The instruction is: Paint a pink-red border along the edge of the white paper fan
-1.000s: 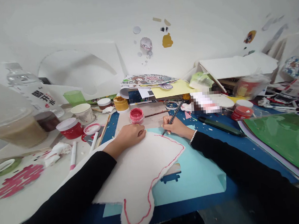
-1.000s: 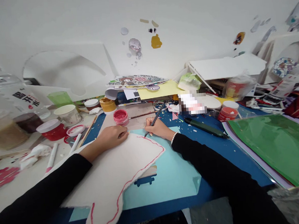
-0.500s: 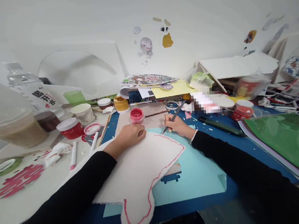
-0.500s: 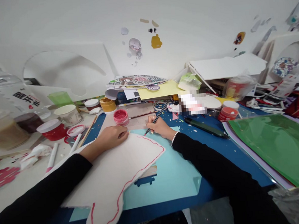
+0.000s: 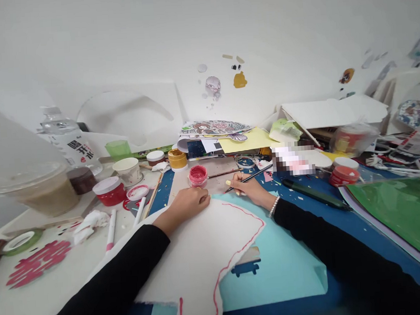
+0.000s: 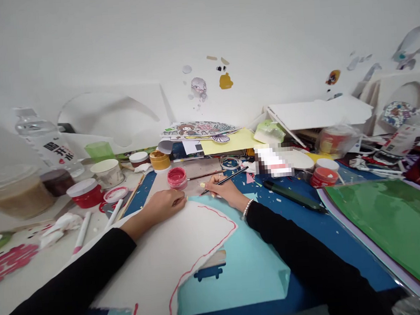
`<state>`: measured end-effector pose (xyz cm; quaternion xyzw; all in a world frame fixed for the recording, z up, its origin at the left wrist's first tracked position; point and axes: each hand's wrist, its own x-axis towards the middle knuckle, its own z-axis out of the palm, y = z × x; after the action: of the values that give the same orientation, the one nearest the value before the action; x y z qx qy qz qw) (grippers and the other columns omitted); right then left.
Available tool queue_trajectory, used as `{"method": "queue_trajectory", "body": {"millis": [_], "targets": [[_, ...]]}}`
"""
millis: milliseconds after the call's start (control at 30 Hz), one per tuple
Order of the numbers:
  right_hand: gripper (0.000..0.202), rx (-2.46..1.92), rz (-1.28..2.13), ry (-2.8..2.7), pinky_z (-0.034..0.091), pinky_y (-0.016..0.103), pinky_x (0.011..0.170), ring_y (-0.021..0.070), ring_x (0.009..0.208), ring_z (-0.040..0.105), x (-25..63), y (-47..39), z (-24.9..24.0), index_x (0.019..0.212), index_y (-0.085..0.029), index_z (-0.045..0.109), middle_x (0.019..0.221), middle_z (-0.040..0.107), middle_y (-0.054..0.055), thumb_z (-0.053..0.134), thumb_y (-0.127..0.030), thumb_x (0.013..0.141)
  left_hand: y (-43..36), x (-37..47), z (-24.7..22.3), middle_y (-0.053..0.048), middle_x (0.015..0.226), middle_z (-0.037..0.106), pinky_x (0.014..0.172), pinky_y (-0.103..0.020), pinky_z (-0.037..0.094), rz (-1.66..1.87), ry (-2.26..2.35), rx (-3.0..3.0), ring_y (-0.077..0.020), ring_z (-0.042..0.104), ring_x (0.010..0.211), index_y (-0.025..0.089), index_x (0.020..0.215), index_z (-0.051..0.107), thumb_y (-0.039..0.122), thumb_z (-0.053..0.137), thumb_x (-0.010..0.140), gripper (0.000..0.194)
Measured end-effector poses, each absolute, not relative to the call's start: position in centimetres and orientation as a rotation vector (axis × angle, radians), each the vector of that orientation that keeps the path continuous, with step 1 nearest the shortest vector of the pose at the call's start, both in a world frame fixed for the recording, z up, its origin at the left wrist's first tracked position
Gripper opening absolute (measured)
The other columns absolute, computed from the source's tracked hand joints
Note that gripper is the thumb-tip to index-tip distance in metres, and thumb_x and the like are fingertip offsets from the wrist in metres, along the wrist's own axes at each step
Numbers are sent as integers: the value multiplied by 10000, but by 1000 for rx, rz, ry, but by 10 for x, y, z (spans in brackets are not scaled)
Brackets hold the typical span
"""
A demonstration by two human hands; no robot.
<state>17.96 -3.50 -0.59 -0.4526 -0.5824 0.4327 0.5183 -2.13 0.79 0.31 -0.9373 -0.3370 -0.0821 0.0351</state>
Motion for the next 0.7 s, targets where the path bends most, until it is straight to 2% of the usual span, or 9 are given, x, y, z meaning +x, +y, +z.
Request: {"method": "queue_trajectory", "body": {"millis": [233,700], "targets": [[289,-1080,1007,-1420,199,183,370,33,307,283,186,-33,-15,496,-195,293,337,324,-110,533,-193,657,9,-22,2,-16,608,568,492,-252,224,-270,-1031,-2893,-151,514,570,188,577,434,270,337,808,264],[265,-1118,997,-1484,173,177,357,34,290,306,186,-33,-20,492,-200,280,328,311,-114,504,-167,630,8,-21,4,-11,579,540,486,-255,228,-278,-1061,-2915,-149,510,562,183,560,423,285,346,804,276]]}}
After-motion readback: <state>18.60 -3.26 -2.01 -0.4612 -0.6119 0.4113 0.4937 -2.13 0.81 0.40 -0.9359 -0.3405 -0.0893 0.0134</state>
